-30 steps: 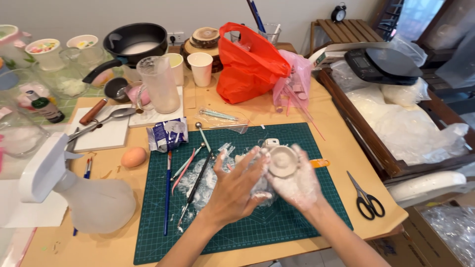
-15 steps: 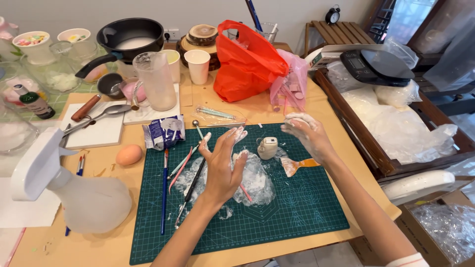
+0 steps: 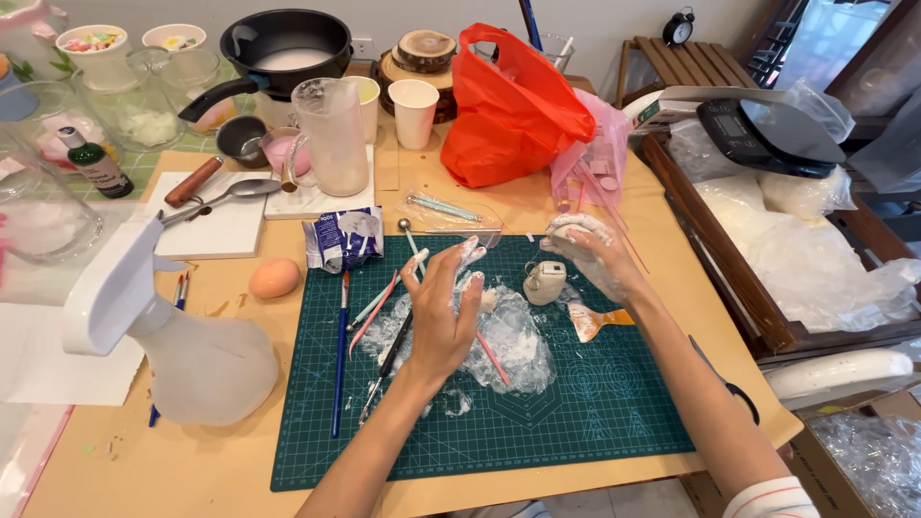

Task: Shaping and molding a piece of white candle wax by hand at a workbench.

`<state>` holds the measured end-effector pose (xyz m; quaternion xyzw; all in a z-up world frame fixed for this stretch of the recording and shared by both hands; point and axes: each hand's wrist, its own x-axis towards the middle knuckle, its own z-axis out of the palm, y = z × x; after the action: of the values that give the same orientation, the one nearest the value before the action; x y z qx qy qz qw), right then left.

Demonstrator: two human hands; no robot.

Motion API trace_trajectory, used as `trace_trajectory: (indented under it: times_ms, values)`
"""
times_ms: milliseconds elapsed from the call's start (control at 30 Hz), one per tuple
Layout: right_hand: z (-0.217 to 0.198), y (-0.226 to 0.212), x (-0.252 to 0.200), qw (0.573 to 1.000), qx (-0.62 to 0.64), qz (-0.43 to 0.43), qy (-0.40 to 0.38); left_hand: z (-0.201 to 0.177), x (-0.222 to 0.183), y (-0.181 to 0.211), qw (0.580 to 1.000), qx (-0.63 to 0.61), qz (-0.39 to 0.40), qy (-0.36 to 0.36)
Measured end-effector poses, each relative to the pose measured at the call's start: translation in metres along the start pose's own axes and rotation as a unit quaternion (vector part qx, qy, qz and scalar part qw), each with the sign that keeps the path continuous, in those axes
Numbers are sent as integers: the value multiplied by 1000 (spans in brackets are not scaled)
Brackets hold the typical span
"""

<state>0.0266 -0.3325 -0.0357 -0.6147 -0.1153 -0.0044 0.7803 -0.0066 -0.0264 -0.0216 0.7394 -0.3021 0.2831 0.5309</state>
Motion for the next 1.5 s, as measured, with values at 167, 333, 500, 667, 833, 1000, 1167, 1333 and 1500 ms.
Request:
trace_trajectory:
  times_ms: [167, 333, 500, 667, 833, 1000, 1167, 1333, 1500]
  values:
    - [1, 7, -1, 1000, 28, -5, 1, 1, -3, -3, 1000, 9, 12, -3]
    - [0, 6, 0, 998, 51, -37, 7, 2, -3, 2, 1000, 19, 19, -4]
    - [2, 5, 1, 1000, 14, 7, 14, 2, -2, 9, 1000, 8, 22, -11]
    - [9, -5, 4, 999, -37, 9, -4, 2, -3, 6, 1000, 13, 23, 1]
    - [15, -9, 4, 995, -94, 21, -14, 4, -6, 2, 1000, 14, 20, 5]
    - [49, -32, 6, 945, 268, -7, 184, 2, -5, 10, 999, 7, 40, -34]
    - [89, -43, -17, 885, 441, 40, 142, 8, 3, 29, 984, 34, 142, -99]
    - [113, -9, -34, 917, 349, 112, 157, 11, 3, 31, 972, 69, 163, -156]
    - [129, 7, -32, 891, 403, 186, 95, 18, -12, 10, 965, 119, 175, -156]
